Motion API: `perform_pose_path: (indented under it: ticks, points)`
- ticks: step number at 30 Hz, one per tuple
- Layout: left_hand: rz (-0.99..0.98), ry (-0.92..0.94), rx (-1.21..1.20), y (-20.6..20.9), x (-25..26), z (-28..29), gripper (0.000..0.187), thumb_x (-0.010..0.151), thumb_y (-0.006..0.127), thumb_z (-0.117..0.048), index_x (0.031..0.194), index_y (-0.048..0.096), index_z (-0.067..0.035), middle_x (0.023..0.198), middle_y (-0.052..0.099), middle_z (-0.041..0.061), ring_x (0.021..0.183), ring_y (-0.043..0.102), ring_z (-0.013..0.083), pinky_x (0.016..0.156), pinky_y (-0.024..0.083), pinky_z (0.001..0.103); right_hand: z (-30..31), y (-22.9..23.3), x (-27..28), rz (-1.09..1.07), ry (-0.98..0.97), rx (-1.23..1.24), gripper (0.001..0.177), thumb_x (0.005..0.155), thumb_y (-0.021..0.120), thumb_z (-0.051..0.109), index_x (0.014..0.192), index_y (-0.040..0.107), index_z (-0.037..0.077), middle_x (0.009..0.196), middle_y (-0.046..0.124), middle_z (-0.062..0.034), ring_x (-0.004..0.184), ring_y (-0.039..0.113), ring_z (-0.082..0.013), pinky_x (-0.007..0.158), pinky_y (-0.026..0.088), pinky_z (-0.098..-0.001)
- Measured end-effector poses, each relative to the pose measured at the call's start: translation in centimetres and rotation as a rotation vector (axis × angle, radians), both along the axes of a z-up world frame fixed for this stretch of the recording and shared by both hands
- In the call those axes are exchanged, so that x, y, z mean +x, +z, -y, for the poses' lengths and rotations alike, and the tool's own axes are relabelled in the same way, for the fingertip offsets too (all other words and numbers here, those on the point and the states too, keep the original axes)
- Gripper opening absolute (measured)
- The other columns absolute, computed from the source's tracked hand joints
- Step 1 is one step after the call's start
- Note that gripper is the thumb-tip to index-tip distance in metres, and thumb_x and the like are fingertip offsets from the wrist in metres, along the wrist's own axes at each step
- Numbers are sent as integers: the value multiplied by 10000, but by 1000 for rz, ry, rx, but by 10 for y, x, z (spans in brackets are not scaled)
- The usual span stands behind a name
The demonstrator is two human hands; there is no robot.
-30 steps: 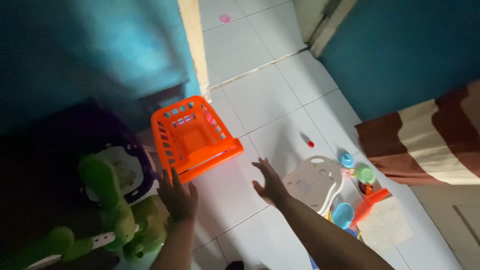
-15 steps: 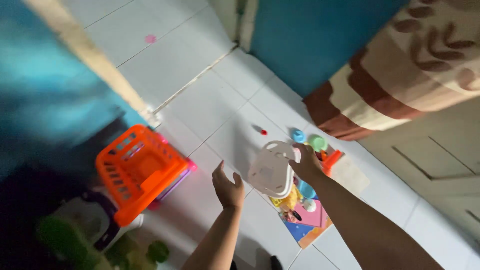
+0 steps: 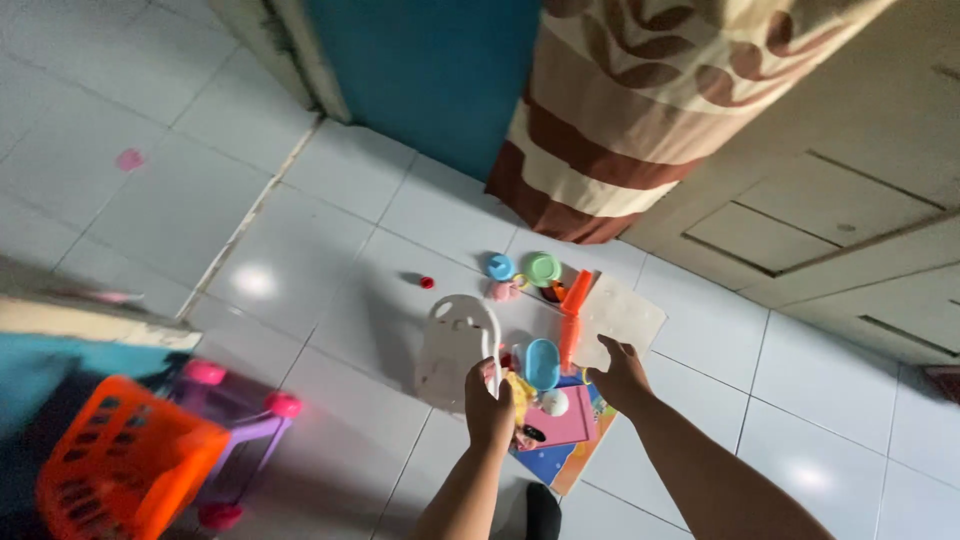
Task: The person picks up various small toys and plastic items from a tiled floor and places them into an orange basket. Items handled include a red toy, a green lid, a blue container, a purple lid, and yellow plastic pieces.
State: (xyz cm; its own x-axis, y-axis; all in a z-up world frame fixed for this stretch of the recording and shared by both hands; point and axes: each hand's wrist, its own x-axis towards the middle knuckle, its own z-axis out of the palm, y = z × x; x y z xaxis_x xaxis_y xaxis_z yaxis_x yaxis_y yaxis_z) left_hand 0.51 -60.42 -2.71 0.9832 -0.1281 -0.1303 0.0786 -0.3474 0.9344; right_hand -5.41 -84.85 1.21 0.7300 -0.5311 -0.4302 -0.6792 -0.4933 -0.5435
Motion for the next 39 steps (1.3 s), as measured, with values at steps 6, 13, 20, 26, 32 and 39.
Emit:
perform_pose_path:
  ticks: [6,13,20,26,32,39]
  points:
    - [-188,-81,-187,-50,-15,73,384,898,568,4,1282,552,-5,1301,634,150,1251,626,254,1078,478,392,78,-96,-33,-32,-69,-2,788,782,794,224,1499,469,184,1440,481,-210,1303,536,-376,1077,490,-432]
    - [-227,-97,-71,-125,-33,105,364,905,574,6,1268,582,-27,1219,674,134,1191,672,257,1056,514,378,94,-156,-63,-120,-183,124,786,798,784,234,1508,449,193,1414,488,-206,1276,551,-367,1059,495,-439]
    - [-345,-47,-121,-213,-1,124,392,927,569,-48,1317,543,-31,1278,651,146,1197,650,242,1022,513,380,106,-231,-69,-76,-229,101,742,800,771,198,1477,470,164,1417,486,-221,1310,513,-392,1065,480,-450]
    - [-314,-139,-108,-292,32,149,389,933,578,-78,1319,562,-32,1230,690,166,1135,689,263,993,537,376,105,-314,-42,-94,-247,162,726,809,738,178,1476,454,157,1440,474,-213,1299,533,-397,1074,483,-456]
    - [-103,-308,64,-373,77,193,388,949,602,-101,1333,574,-50,1181,724,173,1080,717,270,934,564,388,115,-406,15,-22,-208,97,719,813,763,185,1462,457,140,1431,482,-232,1316,506,-423,1077,461,-483]
    - [-242,-407,-38,-434,129,237,464,944,602,-79,1397,504,-53,1302,656,191,1146,679,274,962,528,369,123,-453,79,-237,-403,33,902,700,907,372,1411,421,101,1384,530,-218,1259,583,-397,1013,518,-478]
